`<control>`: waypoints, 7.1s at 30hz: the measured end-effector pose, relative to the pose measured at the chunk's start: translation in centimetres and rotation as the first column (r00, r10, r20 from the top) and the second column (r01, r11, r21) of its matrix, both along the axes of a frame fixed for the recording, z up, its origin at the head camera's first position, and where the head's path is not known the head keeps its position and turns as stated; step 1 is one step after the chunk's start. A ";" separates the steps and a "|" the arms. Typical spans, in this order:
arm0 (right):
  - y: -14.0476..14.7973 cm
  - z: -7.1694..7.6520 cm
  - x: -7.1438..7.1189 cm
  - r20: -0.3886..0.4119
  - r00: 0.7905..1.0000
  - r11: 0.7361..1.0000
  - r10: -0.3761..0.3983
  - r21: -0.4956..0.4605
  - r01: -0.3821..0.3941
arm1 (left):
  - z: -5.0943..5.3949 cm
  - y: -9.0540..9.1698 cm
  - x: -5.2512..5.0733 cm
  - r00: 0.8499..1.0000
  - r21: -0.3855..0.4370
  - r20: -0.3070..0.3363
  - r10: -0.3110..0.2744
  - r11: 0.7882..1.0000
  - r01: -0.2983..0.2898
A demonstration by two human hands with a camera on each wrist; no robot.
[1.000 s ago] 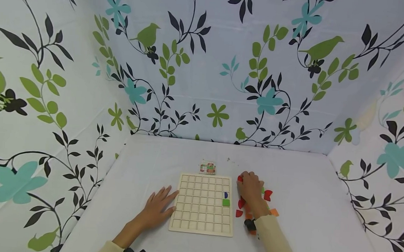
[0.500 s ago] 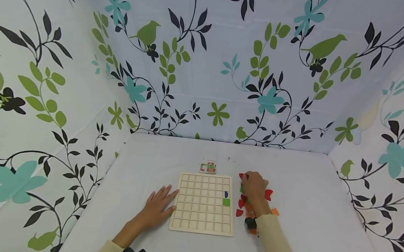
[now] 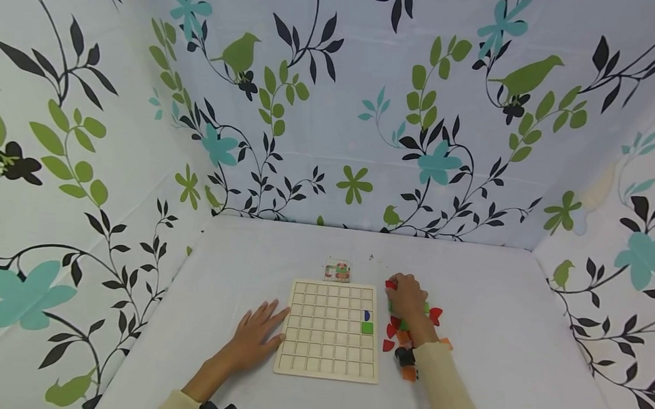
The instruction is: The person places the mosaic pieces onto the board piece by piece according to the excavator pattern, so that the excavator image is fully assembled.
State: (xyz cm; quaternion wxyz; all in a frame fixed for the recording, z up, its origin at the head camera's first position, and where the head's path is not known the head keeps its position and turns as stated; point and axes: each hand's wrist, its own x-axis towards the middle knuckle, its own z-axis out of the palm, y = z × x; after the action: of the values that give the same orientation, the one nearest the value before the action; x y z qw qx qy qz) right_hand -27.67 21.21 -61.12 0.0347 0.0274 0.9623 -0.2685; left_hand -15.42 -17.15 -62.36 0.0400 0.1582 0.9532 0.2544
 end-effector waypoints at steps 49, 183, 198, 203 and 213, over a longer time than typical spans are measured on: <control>-3.7 0.3 13.1 -0.122 0.970 0.977 0.212 0.052 -0.207 | 0.5 0.3 0.0 1.000 -0.033 0.022 0.012 0.999 -0.012; -1.1 0.7 13.5 -0.122 0.992 0.991 0.007 -0.134 -0.024 | 0.3 0.4 0.3 1.000 0.012 -0.018 0.019 1.000 -0.019; 10.2 0.8 7.5 -0.029 0.996 0.991 0.079 -0.101 -0.082 | 0.1 0.2 0.1 1.000 -0.021 0.017 0.018 1.000 -0.017; 10.8 0.7 7.1 0.000 0.999 0.991 0.049 -0.122 -0.049 | 0.0 0.2 0.0 1.000 -0.019 0.017 0.018 1.000 -0.018; 11.2 0.3 8.0 0.038 0.997 0.988 -0.071 -0.135 0.076 | -0.1 0.3 0.1 0.999 -0.025 0.013 0.029 0.999 -0.029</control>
State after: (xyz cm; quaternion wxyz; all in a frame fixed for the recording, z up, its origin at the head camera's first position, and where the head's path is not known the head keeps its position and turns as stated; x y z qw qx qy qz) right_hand -19.63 32.42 -60.79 0.0425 0.0649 0.9393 -0.3343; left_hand -15.31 -16.84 -62.44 0.0447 0.1420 0.9582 0.2443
